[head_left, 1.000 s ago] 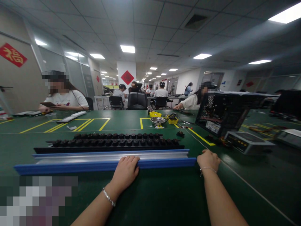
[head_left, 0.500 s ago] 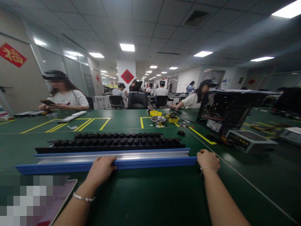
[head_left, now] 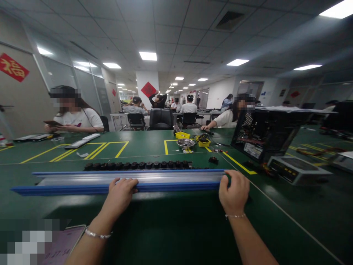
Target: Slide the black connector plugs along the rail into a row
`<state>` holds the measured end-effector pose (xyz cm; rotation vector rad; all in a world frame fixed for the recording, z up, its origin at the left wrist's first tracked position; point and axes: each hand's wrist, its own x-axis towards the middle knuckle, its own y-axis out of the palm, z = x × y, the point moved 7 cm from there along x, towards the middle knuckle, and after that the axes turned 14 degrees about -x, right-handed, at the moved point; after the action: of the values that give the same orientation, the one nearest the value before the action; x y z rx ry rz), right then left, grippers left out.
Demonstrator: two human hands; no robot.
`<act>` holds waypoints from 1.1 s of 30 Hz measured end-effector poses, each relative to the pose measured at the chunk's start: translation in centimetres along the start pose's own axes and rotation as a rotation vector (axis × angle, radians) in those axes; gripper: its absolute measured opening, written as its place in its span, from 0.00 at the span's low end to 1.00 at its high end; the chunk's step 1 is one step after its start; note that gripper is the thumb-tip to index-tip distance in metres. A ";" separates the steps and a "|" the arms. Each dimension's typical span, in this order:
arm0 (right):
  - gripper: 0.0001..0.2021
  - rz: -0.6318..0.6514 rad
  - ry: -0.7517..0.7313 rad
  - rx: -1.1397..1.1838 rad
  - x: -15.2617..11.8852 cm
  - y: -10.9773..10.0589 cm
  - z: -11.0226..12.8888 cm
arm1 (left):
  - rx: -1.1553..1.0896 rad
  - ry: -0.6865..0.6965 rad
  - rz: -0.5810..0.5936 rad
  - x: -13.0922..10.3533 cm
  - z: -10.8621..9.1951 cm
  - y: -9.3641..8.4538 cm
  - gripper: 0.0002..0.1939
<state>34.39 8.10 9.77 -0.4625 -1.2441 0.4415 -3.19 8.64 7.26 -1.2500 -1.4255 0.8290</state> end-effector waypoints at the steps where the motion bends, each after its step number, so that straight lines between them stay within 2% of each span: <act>1: 0.15 -0.032 -0.053 0.037 -0.6 -0.4 1.0 | 0.002 -0.007 0.009 0.9 0.1 -0.3 0.11; 3: 0.12 -0.057 -0.183 0.128 -1.8 -0.7 3.2 | 0.005 -0.028 0.018 2.9 0.3 -1.4 0.11; 8: 0.10 0.002 -0.436 0.283 -4.9 0.3 7.7 | 0.078 -0.040 -0.014 9.2 0.8 -5.5 0.12; 10: 0.10 -0.023 -0.480 0.337 -5.6 0.6 8.6 | 0.092 -0.040 -0.013 11.9 1.2 -6.3 0.13; 12: 0.10 -0.033 -0.516 0.388 -6.2 0.9 9.3 | 0.106 -0.045 -0.006 14.4 1.7 -6.3 0.14; 16: 0.10 0.076 -0.566 0.423 -6.9 2.3 9.8 | 0.110 -0.030 0.054 18.1 2.8 -3.5 0.15; 22: 0.12 0.132 -0.539 0.407 -7.1 3.4 9.4 | 0.098 -0.024 0.163 20.9 5.0 2.0 0.21; 27: 0.13 0.195 -0.500 0.388 -7.1 4.0 9.2 | 0.083 -0.004 0.259 22.1 6.3 4.7 0.23; 33: 0.15 0.252 -0.414 0.263 -6.9 5.4 8.7 | 0.048 0.017 0.339 21.9 6.3 6.7 0.18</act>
<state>23.86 9.50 3.48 -0.3102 -1.5036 0.9388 -6.17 32.04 4.91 -1.4809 -1.1884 1.0700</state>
